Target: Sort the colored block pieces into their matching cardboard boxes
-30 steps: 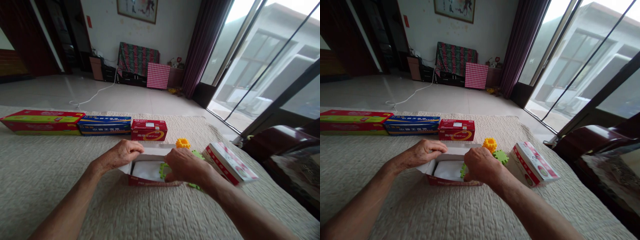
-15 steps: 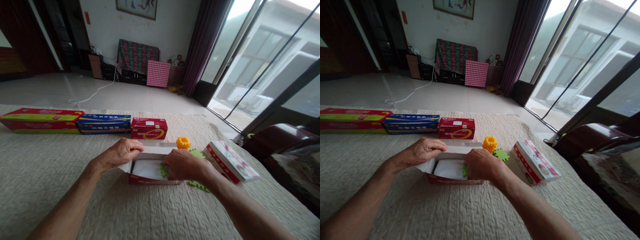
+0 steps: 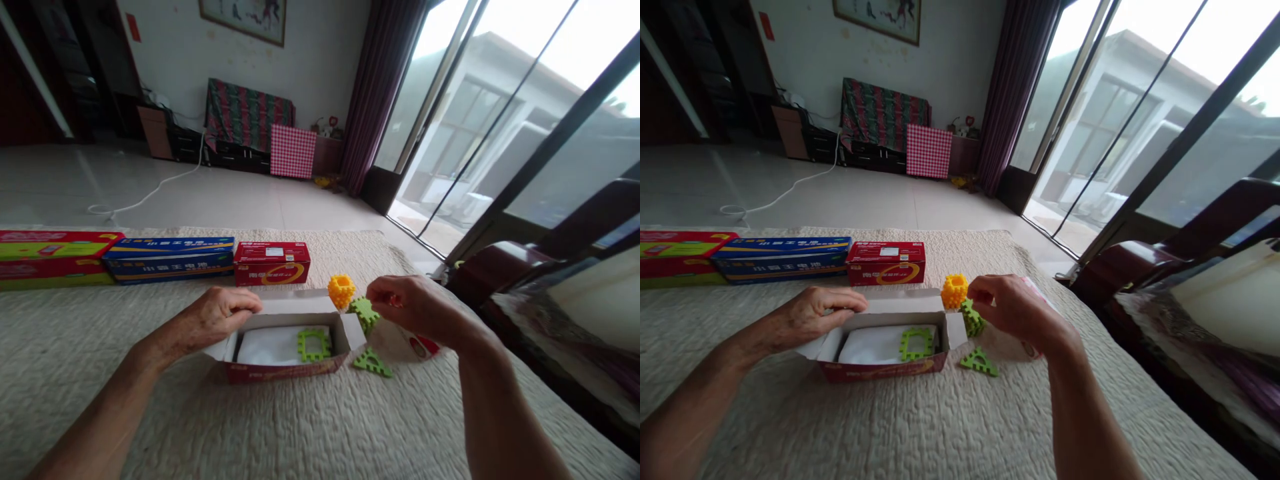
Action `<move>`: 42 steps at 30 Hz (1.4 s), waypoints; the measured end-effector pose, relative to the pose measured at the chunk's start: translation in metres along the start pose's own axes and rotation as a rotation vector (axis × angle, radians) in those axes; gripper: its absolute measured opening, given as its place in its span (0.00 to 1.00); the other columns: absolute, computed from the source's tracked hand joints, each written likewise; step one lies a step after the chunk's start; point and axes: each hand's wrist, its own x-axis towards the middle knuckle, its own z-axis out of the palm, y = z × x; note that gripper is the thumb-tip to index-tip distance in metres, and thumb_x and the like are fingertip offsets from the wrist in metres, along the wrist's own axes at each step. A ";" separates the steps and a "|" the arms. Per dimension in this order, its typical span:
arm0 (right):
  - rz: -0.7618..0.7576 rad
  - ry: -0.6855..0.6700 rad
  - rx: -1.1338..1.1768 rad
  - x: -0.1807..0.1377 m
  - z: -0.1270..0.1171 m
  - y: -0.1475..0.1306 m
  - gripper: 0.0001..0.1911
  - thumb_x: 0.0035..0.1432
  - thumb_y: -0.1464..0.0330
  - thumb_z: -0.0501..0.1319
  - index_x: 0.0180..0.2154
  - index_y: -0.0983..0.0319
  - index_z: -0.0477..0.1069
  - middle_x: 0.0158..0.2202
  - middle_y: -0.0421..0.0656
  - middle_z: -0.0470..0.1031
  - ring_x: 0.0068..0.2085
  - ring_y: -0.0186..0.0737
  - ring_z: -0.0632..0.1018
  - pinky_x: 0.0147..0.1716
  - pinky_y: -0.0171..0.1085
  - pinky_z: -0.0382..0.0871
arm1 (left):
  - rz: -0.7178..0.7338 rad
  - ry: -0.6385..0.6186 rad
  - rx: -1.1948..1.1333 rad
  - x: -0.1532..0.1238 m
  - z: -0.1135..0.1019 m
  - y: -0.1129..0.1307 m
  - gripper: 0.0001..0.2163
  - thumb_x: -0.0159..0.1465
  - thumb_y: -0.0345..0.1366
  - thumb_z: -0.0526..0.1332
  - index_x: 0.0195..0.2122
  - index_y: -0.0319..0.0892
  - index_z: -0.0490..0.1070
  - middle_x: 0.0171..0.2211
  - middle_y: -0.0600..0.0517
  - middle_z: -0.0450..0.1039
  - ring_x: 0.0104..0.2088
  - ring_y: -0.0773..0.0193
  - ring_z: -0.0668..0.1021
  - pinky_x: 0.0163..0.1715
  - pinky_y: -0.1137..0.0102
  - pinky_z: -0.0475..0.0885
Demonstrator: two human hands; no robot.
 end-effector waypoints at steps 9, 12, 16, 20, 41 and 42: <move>-0.126 -0.096 0.042 -0.004 0.053 0.049 0.36 0.43 0.85 0.52 0.55 0.61 0.66 0.60 0.47 0.67 0.61 0.42 0.67 0.61 0.45 0.59 | -0.013 -0.003 0.056 -0.001 0.002 -0.005 0.12 0.63 0.33 0.54 0.36 0.42 0.79 0.43 0.51 0.79 0.44 0.63 0.79 0.45 0.76 0.71; -0.108 -0.115 0.034 0.000 0.059 0.043 0.37 0.41 0.86 0.51 0.54 0.60 0.66 0.59 0.47 0.68 0.61 0.42 0.67 0.62 0.45 0.58 | -0.010 -0.008 0.044 -0.001 0.002 -0.004 0.12 0.62 0.33 0.54 0.36 0.42 0.79 0.43 0.52 0.79 0.43 0.63 0.79 0.45 0.76 0.71; -0.090 -0.143 0.029 0.004 0.057 0.038 0.34 0.42 0.86 0.52 0.52 0.59 0.67 0.56 0.47 0.70 0.58 0.43 0.70 0.59 0.44 0.62 | -0.020 -0.016 0.025 -0.001 0.000 -0.001 0.12 0.62 0.33 0.54 0.37 0.42 0.78 0.43 0.52 0.79 0.43 0.64 0.79 0.45 0.77 0.71; -0.102 -0.103 0.017 0.002 0.053 0.044 0.29 0.45 0.82 0.56 0.51 0.59 0.68 0.53 0.47 0.71 0.52 0.44 0.74 0.54 0.45 0.66 | -0.047 -0.015 0.013 -0.002 -0.002 0.001 0.12 0.62 0.32 0.54 0.37 0.42 0.79 0.45 0.52 0.79 0.44 0.64 0.79 0.45 0.76 0.71; -0.392 -0.143 0.237 0.043 0.066 -0.113 0.15 0.54 0.65 0.63 0.44 0.63 0.70 0.43 0.47 0.71 0.39 0.39 0.73 0.37 0.37 0.68 | -0.015 0.019 -0.205 -0.001 -0.004 0.001 0.15 0.60 0.25 0.53 0.39 0.42 0.78 0.40 0.52 0.80 0.41 0.65 0.79 0.45 0.70 0.72; -0.384 -0.143 0.243 0.043 0.066 -0.113 0.16 0.54 0.65 0.64 0.45 0.63 0.70 0.45 0.47 0.71 0.40 0.39 0.73 0.38 0.37 0.68 | -0.014 0.017 -0.209 -0.001 -0.004 0.001 0.15 0.59 0.25 0.52 0.39 0.42 0.78 0.40 0.52 0.80 0.41 0.65 0.79 0.44 0.70 0.72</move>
